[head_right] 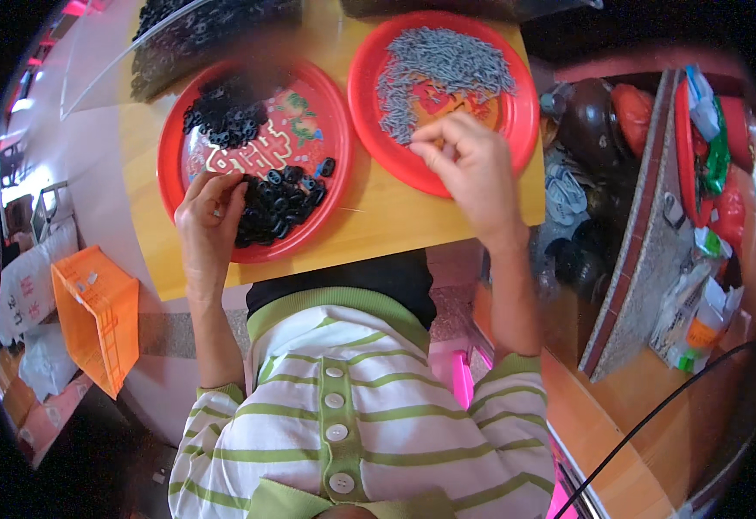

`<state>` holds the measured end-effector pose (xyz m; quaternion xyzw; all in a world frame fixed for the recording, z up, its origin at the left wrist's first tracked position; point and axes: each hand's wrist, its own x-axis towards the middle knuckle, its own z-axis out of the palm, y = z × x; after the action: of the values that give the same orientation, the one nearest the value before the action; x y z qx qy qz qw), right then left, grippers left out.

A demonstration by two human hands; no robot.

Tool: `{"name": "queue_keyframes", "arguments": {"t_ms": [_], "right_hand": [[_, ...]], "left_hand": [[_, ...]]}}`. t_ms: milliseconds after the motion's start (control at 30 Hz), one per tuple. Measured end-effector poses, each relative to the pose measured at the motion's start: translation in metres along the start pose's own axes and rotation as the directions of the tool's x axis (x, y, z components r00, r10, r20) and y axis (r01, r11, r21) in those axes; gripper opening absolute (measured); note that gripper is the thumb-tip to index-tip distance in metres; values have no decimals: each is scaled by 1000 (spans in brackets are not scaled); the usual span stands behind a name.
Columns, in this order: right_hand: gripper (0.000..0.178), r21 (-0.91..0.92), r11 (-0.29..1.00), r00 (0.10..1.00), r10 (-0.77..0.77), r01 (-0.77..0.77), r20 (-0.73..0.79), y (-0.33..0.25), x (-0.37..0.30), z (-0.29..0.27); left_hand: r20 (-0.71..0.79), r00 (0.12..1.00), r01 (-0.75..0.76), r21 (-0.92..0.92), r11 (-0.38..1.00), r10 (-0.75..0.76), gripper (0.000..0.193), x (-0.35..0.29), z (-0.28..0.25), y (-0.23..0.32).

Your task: The person sits at a table and repeatedly picks up small black plastic rings and silver metal pins from two separate red plates. They insert the pins into the rings by hand, one at a time, and place the assembled units into a clear plastic container.

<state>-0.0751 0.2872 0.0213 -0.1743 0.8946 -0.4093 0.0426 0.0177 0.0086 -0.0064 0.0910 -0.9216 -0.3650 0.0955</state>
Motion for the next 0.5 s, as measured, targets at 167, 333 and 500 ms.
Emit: {"name": "queue_keyframes", "arguments": {"t_ms": [167,333,500], "right_hand": [[8,-81,993,996,79,-82,-36,14,-23,6],[7,-280,954,993,-119,110,-14,16,-17,12],[7,-374,919,992,-116,123,40,10,-14,13]], "left_hand": [[1,1000,-17,8,1000,17,8,6,1,6],[21,957,231,-656,719,-288,10,-4,-1,8],[396,881,399,-916,-43,-257,12,-10,2,22]]}}
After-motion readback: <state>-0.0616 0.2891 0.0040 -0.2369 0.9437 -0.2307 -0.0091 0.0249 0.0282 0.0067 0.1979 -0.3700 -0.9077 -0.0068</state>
